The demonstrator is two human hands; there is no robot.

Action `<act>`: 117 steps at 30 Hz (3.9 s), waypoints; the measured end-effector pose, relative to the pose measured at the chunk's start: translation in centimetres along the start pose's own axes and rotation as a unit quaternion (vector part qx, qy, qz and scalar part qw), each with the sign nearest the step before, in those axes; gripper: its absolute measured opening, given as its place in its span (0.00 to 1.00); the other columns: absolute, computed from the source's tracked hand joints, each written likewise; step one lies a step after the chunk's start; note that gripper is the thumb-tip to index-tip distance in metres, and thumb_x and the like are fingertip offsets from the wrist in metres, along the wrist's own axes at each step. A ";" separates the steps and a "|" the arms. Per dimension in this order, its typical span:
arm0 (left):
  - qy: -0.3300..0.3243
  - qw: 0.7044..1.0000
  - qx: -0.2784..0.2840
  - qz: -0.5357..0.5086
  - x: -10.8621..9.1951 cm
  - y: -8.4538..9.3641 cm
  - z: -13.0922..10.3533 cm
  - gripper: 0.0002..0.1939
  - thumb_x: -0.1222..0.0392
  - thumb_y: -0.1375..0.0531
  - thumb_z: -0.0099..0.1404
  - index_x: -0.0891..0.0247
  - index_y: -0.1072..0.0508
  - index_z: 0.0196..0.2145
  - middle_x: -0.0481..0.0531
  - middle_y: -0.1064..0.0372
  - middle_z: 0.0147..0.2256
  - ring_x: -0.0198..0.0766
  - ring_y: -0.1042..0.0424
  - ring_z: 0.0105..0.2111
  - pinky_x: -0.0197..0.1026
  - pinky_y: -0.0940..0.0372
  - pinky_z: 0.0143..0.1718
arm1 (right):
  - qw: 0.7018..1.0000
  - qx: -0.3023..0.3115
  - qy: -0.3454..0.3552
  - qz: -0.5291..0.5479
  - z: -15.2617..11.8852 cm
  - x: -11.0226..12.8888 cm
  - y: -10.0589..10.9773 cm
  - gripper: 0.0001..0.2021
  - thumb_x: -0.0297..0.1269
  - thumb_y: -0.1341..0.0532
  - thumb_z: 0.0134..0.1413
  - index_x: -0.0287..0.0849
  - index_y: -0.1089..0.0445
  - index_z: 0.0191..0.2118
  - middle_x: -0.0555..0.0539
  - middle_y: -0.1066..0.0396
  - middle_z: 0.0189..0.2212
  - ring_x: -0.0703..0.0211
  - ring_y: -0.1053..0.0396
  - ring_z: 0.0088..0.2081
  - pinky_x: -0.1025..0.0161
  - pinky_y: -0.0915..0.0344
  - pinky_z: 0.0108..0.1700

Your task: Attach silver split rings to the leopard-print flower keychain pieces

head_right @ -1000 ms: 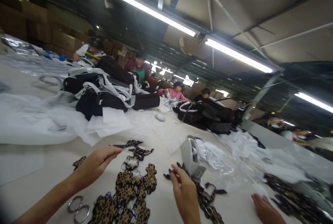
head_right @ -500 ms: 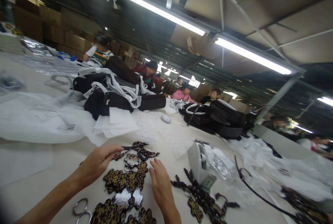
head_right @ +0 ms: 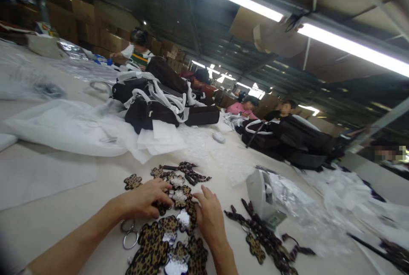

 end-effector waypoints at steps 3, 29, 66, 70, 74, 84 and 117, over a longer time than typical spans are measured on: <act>0.030 0.999 -0.004 0.017 1.1 0.1 0.0 0.13 0.71 0.38 0.51 0.57 0.20 0.33 0.52 0.27 0.43 0.46 0.31 0.45 0.43 0.37 0.47 | 0.994 -0.017 0.065 0.085 -0.5 2.4 0.5 0.14 0.28 0.46 0.59 0.45 0.25 0.44 0.42 0.23 0.45 0.50 0.27 0.48 0.54 0.32 0.52; 0.164 0.975 -0.149 -0.005 5.9 2.9 -1.3 0.20 0.76 0.52 0.57 0.64 0.26 0.39 0.59 0.29 0.40 0.47 0.30 0.42 0.44 0.38 0.43 | 0.980 0.061 0.049 0.182 4.6 8.0 -5.5 0.06 0.26 0.37 0.44 0.44 0.30 0.29 0.49 0.28 0.29 0.53 0.32 0.36 0.61 0.38 0.41; 0.062 0.786 -0.148 -0.597 -0.3 2.1 0.2 0.14 0.53 0.34 0.51 0.68 0.30 0.24 0.48 0.32 0.20 0.30 0.37 0.20 0.34 0.45 0.24 | 0.785 -0.063 -0.078 0.611 1.2 5.2 -0.1 0.12 0.41 0.30 0.48 0.43 0.27 0.38 0.51 0.25 0.24 0.59 0.27 0.24 0.65 0.28 0.25; 0.063 0.753 -0.139 -0.640 -0.1 1.7 0.2 0.16 0.51 0.33 0.51 0.67 0.30 0.24 0.47 0.33 0.21 0.29 0.38 0.20 0.32 0.46 0.22 | 0.816 -0.061 -0.029 0.573 1.3 5.5 0.9 0.16 0.36 0.30 0.46 0.47 0.25 0.43 0.48 0.23 0.33 0.56 0.26 0.30 0.62 0.28 0.30; 0.095 0.725 -0.104 -0.674 0.4 0.4 0.3 0.18 0.50 0.31 0.49 0.66 0.32 0.24 0.46 0.34 0.20 0.27 0.40 0.18 0.31 0.48 0.20 | 0.901 -0.134 0.071 0.406 0.8 6.1 3.8 0.10 0.30 0.33 0.49 0.49 0.21 0.38 0.44 0.25 0.42 0.50 0.27 0.43 0.59 0.29 0.42; 0.070 0.831 -0.181 -0.522 0.1 2.8 0.0 0.11 0.54 0.38 0.55 0.65 0.29 0.32 0.45 0.35 0.25 0.30 0.39 0.23 0.32 0.44 0.22 | 0.859 -0.128 -0.070 0.491 0.6 5.0 2.2 0.13 0.47 0.36 0.53 0.43 0.29 0.29 0.51 0.27 0.19 0.60 0.29 0.21 0.66 0.31 0.24; 0.091 0.734 -0.115 -0.663 -0.1 0.8 0.3 0.14 0.53 0.34 0.50 0.65 0.31 0.27 0.44 0.37 0.18 0.27 0.42 0.18 0.31 0.49 0.19 | 0.799 -0.053 -0.052 0.596 0.8 5.7 1.6 0.14 0.44 0.30 0.46 0.44 0.28 0.38 0.50 0.27 0.25 0.57 0.27 0.26 0.67 0.30 0.22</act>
Point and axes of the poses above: each hand's wrist, its own z-axis towards the middle knuckle, its own y-axis out of the back of the hand, x = y × z, the point moved 10 cm from there along z, towards the middle knuckle
